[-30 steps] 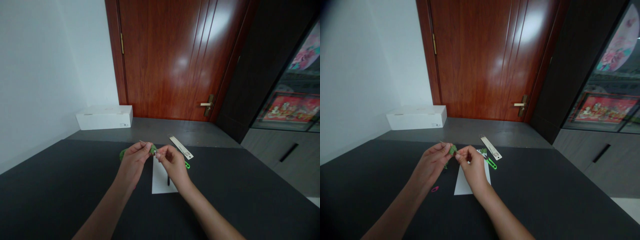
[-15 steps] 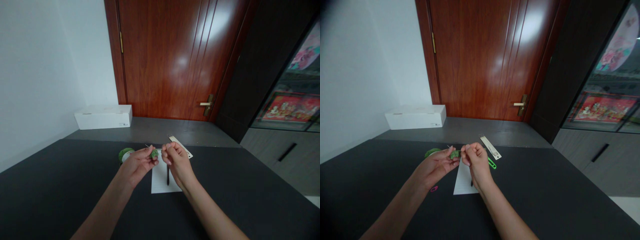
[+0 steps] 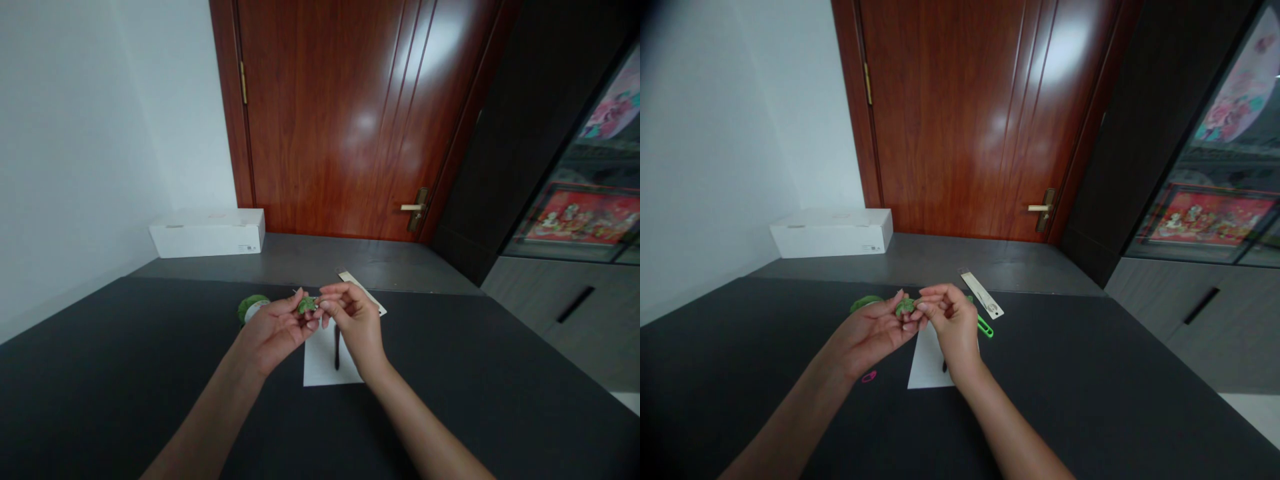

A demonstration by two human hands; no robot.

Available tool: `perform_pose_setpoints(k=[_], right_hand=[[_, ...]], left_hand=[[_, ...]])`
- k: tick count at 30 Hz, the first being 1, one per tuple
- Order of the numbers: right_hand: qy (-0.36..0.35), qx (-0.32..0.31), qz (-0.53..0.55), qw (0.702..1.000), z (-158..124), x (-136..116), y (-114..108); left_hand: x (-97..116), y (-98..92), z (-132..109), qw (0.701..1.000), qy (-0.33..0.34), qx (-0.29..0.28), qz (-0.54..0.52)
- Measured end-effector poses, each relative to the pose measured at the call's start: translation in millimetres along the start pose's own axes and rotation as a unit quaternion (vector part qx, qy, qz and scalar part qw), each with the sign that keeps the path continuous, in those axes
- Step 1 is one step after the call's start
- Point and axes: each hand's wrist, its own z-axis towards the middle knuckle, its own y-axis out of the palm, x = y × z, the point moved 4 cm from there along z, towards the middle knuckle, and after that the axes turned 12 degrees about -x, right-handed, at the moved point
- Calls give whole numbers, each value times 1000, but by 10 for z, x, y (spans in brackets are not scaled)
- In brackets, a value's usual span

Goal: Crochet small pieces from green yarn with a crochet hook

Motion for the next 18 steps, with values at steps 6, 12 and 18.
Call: perform_pose_setpoints(k=[6,12,18], right_hand=[[-9,9,-45,999,-36,-1,-2],[-14,7,-74,997,-68,-11,8],[-15,15,-47,999,-52,3,29]], left_hand=[[-20,5,3,1000,5,9,-8],[-19,56,-9,1000,6,21,-12],[-22,65,-15,999,5,27,-18]])
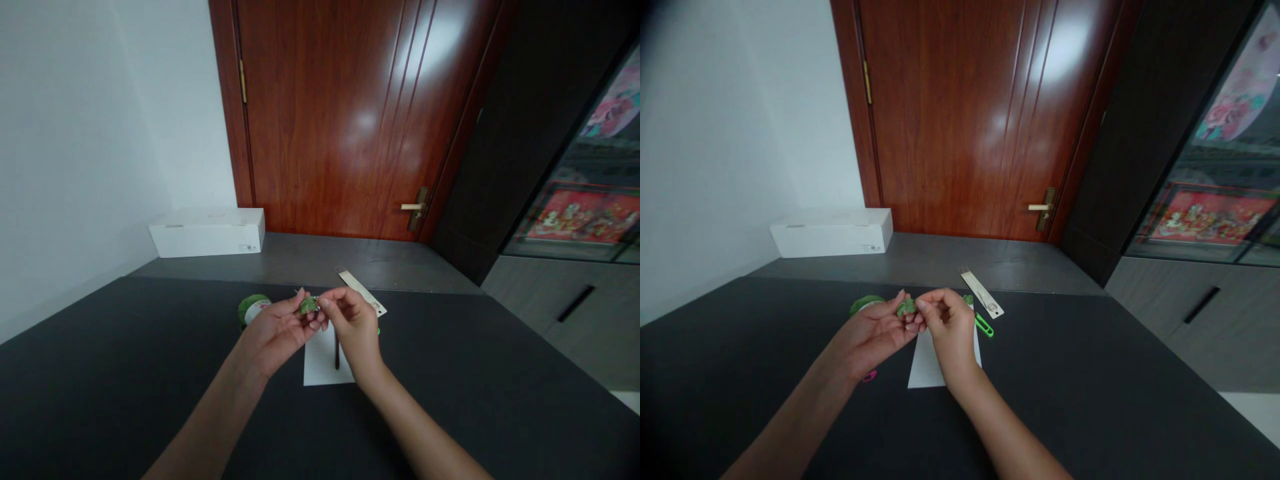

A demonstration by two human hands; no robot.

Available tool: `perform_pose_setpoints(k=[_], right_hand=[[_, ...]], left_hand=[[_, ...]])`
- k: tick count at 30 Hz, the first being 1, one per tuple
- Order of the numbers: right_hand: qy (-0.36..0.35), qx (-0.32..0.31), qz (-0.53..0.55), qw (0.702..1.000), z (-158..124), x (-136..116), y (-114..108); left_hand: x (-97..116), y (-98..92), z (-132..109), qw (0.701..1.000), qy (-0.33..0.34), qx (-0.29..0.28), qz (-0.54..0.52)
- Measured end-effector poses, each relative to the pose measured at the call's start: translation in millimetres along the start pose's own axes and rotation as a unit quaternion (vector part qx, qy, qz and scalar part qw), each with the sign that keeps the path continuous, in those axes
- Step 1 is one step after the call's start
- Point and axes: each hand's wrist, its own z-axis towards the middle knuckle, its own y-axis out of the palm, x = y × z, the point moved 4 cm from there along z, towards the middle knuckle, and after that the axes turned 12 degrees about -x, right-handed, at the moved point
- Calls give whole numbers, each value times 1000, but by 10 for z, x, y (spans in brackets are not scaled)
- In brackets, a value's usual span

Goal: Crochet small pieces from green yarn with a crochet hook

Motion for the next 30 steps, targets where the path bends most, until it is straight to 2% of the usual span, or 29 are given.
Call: perform_pose_setpoints(k=[4,14,17,21,25,30], right_hand=[[10,-7,46,999,12,28,9],[-7,-12,50,999,24,74,-9],[-16,-9,16,1000,20,73,-20],[-31,-39,-79,996,9,14,-16],[-106,-62,-228,966,10,-122,2],[-167,-53,-276,945,5,-221,13]], left_hand=[[12,20,-10,1000,6,1,-2],[22,0,-5,1000,14,13,-13],[4,-15,-1,1000,7,11,-11],[-17,-44,12,1000,-5,12,-3],[-14,-36,16,1000,0,7,7],[-9,12,9,999,16,-10,32]])
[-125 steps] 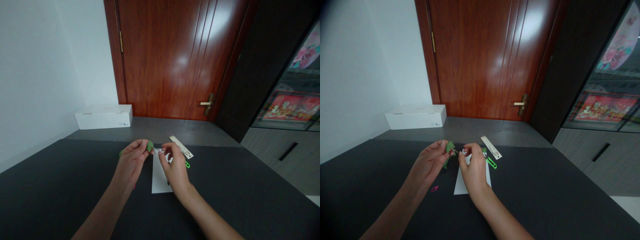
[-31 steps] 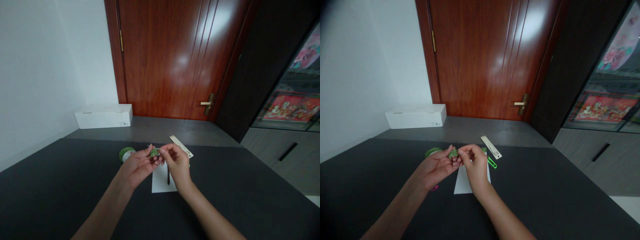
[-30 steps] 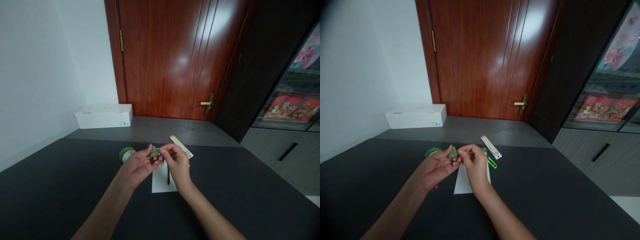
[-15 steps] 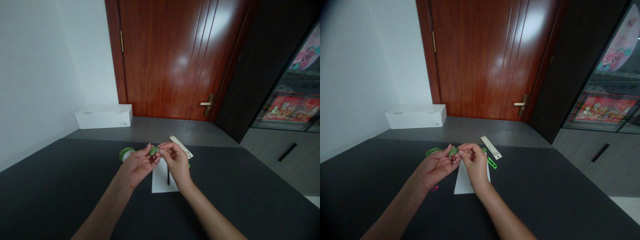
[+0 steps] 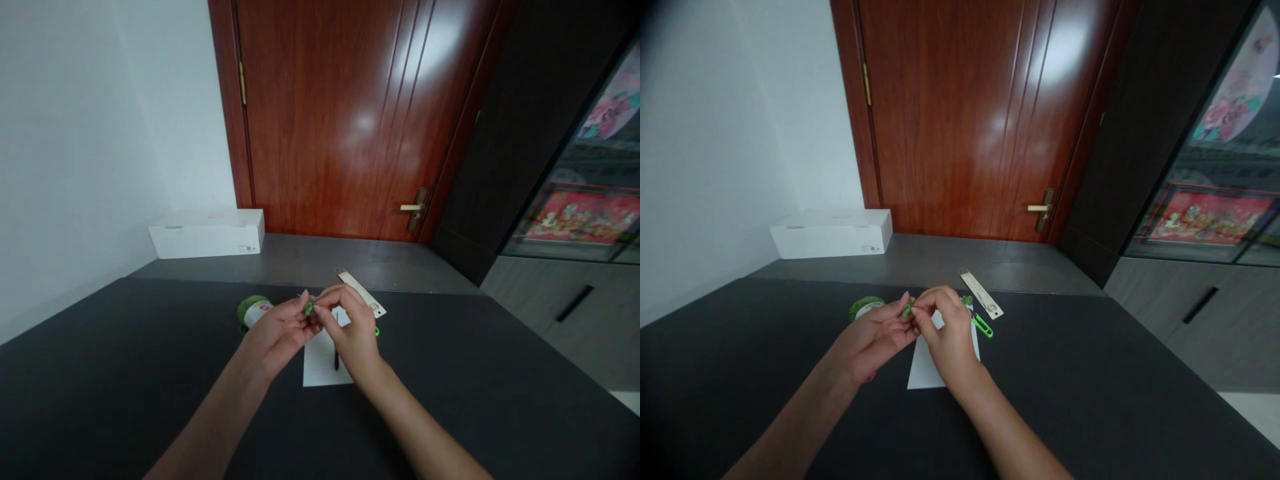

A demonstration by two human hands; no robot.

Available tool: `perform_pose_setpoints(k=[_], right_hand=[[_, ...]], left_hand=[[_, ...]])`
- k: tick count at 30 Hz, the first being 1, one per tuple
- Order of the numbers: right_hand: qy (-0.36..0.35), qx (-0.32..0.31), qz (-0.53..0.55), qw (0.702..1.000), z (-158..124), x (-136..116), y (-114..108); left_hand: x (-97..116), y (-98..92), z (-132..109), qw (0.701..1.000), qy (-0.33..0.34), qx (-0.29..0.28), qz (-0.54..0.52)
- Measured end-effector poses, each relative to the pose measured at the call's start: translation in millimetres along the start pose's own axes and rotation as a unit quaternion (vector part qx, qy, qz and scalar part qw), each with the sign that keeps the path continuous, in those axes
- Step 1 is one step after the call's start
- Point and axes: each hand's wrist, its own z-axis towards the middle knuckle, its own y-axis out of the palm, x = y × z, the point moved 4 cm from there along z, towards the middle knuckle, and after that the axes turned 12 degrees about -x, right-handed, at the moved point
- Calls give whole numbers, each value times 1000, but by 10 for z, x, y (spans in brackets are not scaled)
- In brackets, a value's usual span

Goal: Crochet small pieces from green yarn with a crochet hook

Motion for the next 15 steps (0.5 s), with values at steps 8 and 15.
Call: perform_pose_setpoints(k=[8,15], right_hand=[[20,28,-17,999,-12,-13,-32],[115,18,42,992,-8,150,-58]], left_hand=[[1,-57,9,997,24,-8,77],[315,37,-107,873,215,-11,437]])
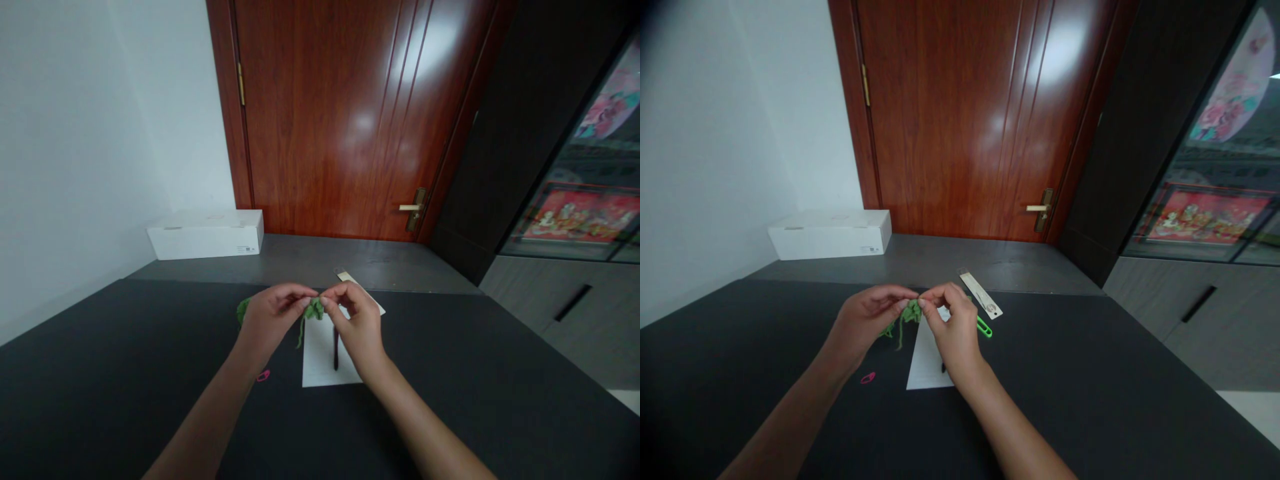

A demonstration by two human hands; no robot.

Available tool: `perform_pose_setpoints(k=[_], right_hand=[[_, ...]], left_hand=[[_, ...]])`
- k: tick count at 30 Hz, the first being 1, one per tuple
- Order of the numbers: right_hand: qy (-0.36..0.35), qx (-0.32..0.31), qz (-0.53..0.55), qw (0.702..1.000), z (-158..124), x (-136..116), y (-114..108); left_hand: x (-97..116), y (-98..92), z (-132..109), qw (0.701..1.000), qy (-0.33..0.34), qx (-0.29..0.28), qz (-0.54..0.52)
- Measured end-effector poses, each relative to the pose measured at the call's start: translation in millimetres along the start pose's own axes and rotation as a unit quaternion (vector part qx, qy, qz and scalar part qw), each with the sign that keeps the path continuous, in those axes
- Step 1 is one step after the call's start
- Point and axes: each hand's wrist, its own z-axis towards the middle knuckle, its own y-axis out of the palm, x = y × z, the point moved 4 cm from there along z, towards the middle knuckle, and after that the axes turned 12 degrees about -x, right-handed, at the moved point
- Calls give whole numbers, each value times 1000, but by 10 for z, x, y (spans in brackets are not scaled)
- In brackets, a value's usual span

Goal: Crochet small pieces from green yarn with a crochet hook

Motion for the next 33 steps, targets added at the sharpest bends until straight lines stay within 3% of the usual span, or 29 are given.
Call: perform_pose_setpoints(k=[2,6,10,15,19,26,33], right_hand=[[-14,-19,0,1000,8,-38,2],[-56,-41,-26,997,26,-140,-10],[-35,-45,-9,998,50,-97,-16],[5,-37,53,998,61,-5,14],[38,-22,162,986,73,65,-26],[20,-62,31,997,112,117,-135],[74,-101,169,978,115,177,-34]], left_hand=[[39,3,0,999,3,-26,22],[65,29,-1,996,-1,-80,-45],[91,46,1,992,-6,-119,-36],[104,45,-7,997,-9,-80,-2],[111,36,-21,999,-1,-33,-9],[76,-13,-3,999,11,5,-36],[55,2,-6,995,-20,10,-94]])
